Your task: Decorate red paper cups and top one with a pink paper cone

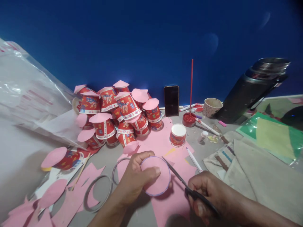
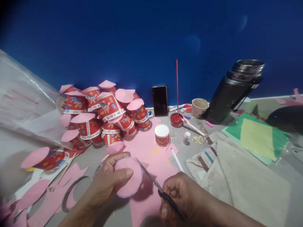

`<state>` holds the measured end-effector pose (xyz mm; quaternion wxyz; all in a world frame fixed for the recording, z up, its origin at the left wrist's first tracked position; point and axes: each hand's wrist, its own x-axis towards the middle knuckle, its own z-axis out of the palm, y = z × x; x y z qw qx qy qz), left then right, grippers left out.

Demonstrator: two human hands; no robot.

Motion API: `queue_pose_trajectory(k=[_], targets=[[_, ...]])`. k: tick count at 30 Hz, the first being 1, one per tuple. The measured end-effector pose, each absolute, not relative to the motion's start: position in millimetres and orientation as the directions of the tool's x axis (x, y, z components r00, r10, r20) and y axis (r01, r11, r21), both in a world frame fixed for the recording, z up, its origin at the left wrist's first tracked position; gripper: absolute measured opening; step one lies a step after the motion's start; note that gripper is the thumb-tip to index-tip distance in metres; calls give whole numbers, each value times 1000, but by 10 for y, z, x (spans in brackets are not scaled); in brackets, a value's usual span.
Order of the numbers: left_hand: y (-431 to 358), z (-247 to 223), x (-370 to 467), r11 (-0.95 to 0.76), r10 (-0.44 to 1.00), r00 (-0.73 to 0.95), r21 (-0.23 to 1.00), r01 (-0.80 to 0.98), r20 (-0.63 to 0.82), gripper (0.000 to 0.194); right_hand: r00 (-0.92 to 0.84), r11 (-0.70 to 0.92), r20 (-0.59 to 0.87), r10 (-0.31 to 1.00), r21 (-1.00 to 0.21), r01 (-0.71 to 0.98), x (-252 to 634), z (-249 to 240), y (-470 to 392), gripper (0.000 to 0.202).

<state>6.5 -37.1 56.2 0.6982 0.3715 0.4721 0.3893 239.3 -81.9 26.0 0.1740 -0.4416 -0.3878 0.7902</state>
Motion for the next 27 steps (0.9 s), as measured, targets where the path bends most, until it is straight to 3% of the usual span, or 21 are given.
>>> queue_pose_trajectory(k=[11,27], targets=[[-361,563,39,396,880,327,912,-104,-345,35,-567,-642,-537,625,-767,18,2410,260,-819,27],[-325,617,-55,373,859,366,927,34,-359,34,-535,-646,-604,591,-752,135,2420,267,-840,33]])
